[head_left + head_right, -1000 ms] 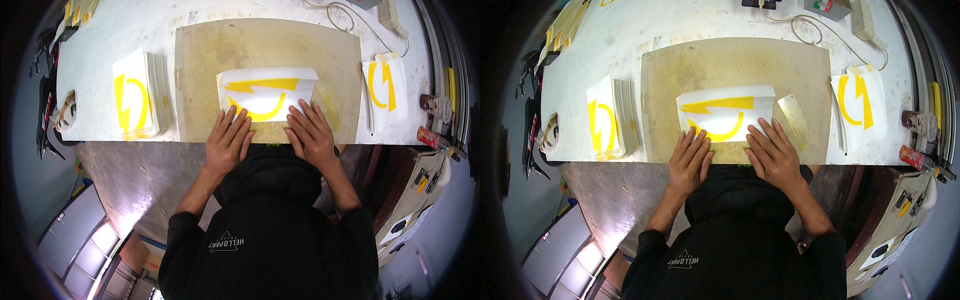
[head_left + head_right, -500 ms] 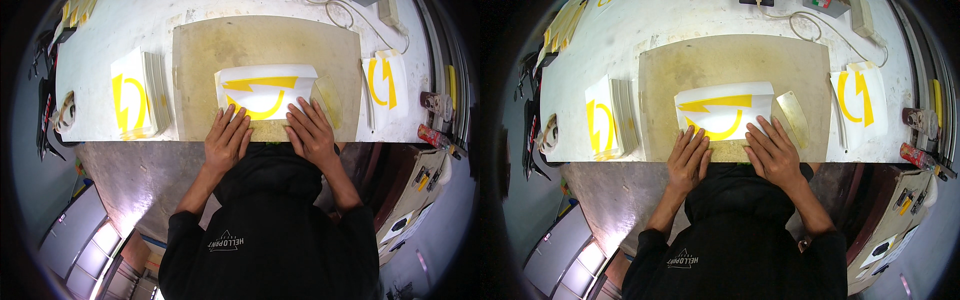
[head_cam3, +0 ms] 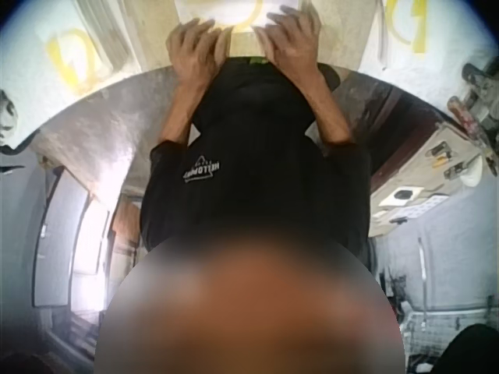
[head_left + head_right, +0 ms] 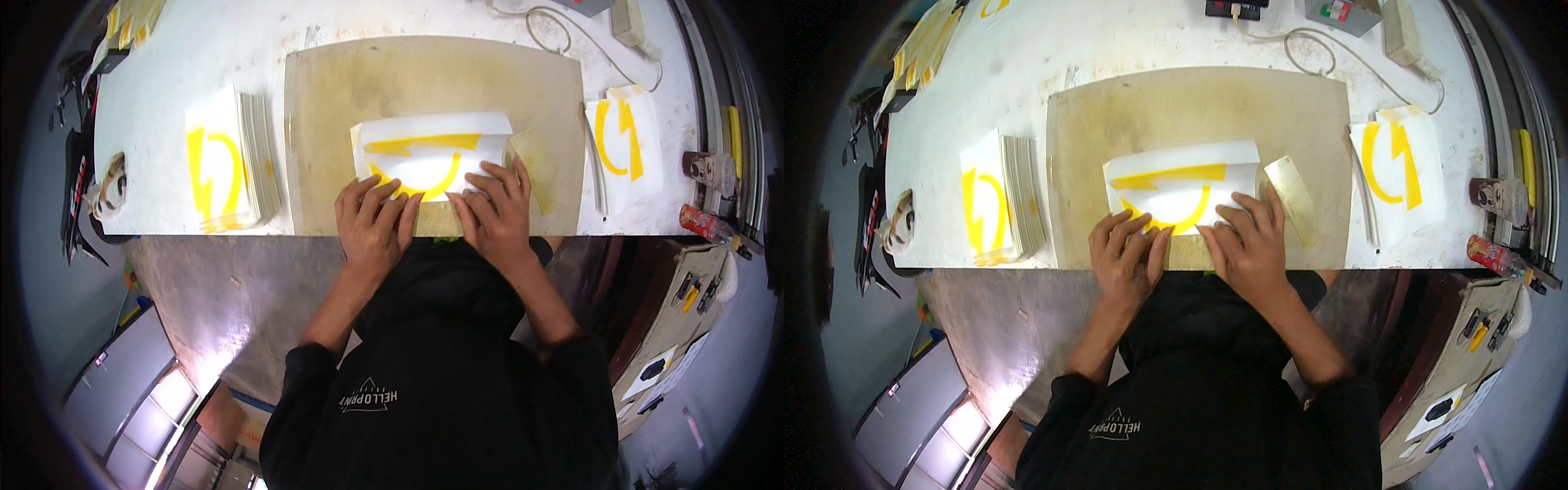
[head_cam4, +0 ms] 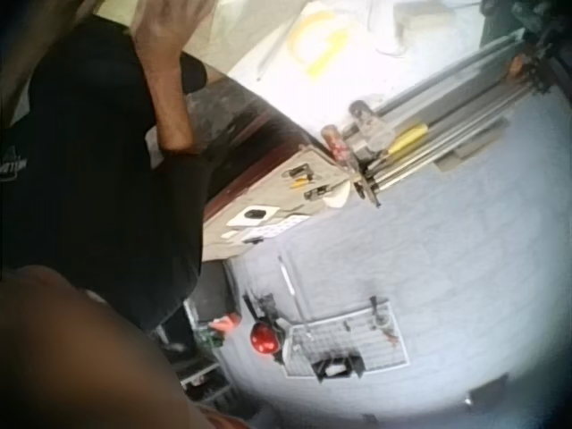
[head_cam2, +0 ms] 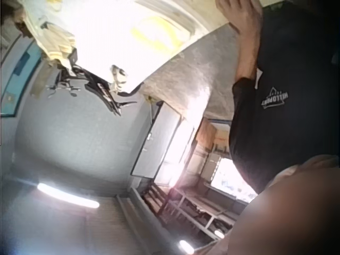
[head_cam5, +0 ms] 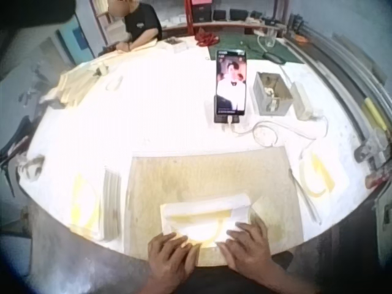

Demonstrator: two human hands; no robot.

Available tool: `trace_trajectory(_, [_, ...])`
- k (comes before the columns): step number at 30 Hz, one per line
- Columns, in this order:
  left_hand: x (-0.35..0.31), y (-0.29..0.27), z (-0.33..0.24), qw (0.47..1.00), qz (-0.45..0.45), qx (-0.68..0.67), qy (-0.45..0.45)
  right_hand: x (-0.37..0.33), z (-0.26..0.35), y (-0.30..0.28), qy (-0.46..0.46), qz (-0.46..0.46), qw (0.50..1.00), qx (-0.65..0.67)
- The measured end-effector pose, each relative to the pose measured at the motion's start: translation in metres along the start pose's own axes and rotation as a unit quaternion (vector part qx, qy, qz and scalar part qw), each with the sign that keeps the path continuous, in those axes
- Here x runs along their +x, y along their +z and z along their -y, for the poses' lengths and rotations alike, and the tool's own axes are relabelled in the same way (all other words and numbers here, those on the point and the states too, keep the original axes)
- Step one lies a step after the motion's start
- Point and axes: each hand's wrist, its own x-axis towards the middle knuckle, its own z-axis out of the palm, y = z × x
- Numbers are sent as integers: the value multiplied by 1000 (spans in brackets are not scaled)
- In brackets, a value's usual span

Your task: The person repeatedly folds white paper sheets with yellow printed symbols on a workbench. They align edges, press folds, and stack the folded sheets. A smartphone on a stand displays a video in the background.

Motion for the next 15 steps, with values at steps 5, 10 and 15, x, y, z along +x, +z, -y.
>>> trace_trajectory(5, [3, 1, -8, 999, 5, 4, -38, 4, 3, -4, 5, 32, 999, -12])
trace_trajectory(10, [6, -2, 0, 999, 25, -12, -21, 2, -5, 1, -5, 23, 1000, 2])
trace_trajectory(15, [6, -31, 25, 998, 37, 28, -44, 3, -2, -7, 18, 7, 999, -32])
